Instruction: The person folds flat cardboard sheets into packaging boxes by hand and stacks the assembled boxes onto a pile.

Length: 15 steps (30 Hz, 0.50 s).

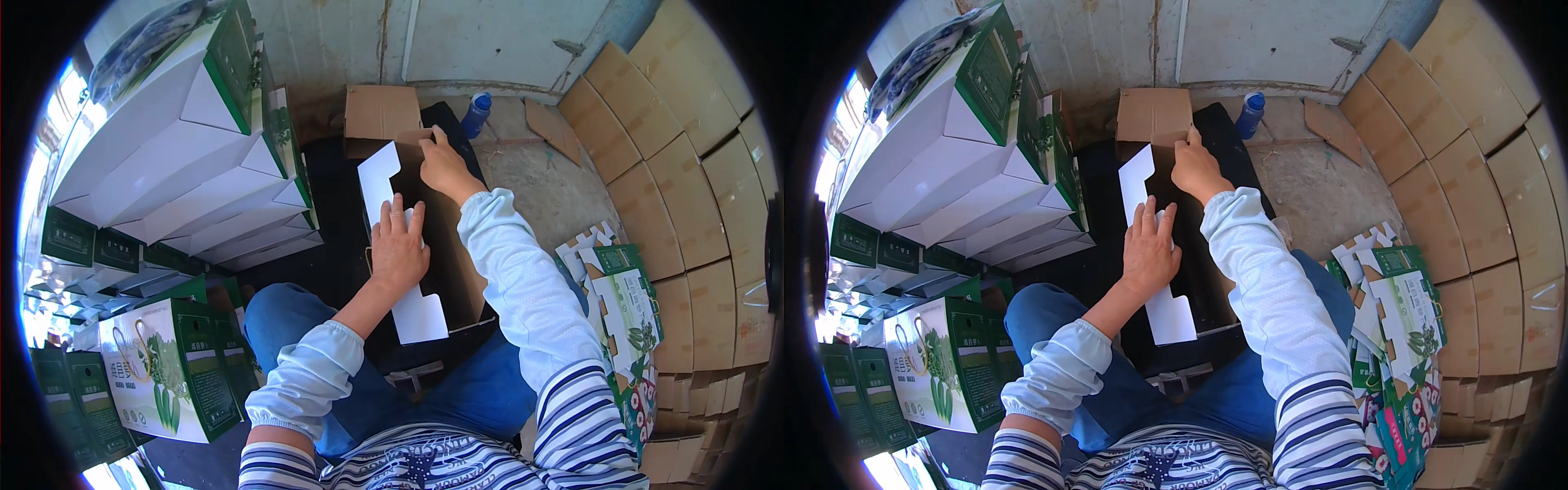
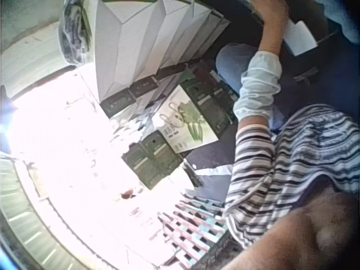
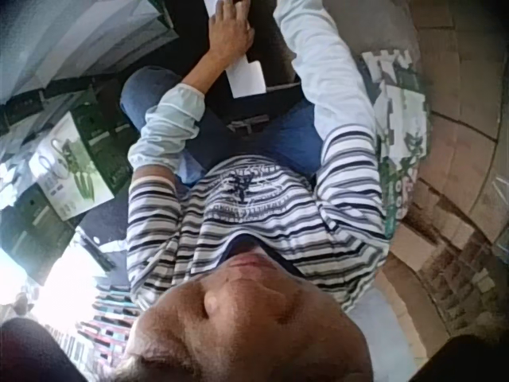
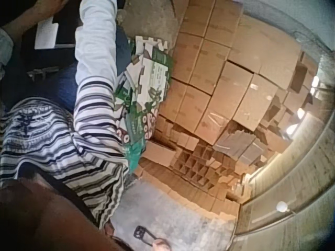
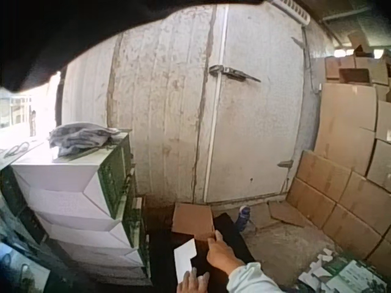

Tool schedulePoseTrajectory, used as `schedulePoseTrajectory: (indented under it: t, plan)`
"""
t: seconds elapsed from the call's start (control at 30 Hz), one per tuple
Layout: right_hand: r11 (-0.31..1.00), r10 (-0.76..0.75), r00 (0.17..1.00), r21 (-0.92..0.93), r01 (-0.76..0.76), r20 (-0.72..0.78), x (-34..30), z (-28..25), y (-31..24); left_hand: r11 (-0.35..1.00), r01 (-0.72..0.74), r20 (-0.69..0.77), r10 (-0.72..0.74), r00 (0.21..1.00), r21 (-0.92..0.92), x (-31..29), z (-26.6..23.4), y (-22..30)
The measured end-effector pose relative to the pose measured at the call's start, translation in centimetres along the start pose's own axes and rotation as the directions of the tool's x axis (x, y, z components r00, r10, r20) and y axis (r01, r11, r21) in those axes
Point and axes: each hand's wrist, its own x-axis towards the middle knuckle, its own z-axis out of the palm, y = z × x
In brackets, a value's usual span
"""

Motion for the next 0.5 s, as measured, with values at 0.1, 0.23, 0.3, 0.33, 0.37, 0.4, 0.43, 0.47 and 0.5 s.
schedulePoseTrajectory:
  t: [0.1,0.23,0.3,0.33,0.37,0.4,0.43,0.47,0.5]
  plan:
    - [0.998,-0.022,0.999,0.055,0.020,0.034,0.7,1.0,1.6,1.000,0.003,0.009,-0.003,1.000,0.013,0.1,0.1,0.3]
    - [0.991,0.020,0.997,0.134,-0.029,0.068,0.9,1.5,2.4,0.999,-0.024,0.049,0.022,0.999,0.041,0.0,0.3,0.5]
    - [0.952,0.003,1.000,0.307,0.003,-0.019,1.1,2.0,3.3,0.997,-0.047,0.074,0.043,0.996,0.061,0.0,0.4,1.1]
    - [0.952,0.006,1.000,0.308,0.001,-0.022,1.2,2.0,3.5,0.997,-0.051,0.071,0.046,0.996,0.064,-0.1,0.6,1.2]
    - [0.966,-0.011,1.000,0.258,0.016,-0.018,1.4,2.0,3.7,0.996,-0.055,0.068,0.050,0.996,0.065,-0.1,0.8,1.3]
    - [0.978,-0.026,1.000,0.208,0.028,-0.014,1.4,2.0,4.0,0.996,-0.061,0.069,0.057,0.996,0.064,0.0,1.0,1.4]
    - [0.977,-0.026,1.000,0.212,0.027,-0.009,1.2,2.0,3.5,0.998,-0.050,0.069,0.047,0.996,0.032,0.0,1.3,1.1]
    - [0.993,-0.029,0.999,0.116,0.026,0.024,0.8,1.9,2.6,0.999,-0.034,0.069,0.034,0.997,0.002,0.0,1.4,0.7]
    - [0.999,-0.029,0.998,0.019,0.028,0.058,0.1,1.7,1.9,1.000,-0.029,0.074,0.028,0.997,0.005,-0.1,1.5,0.5]
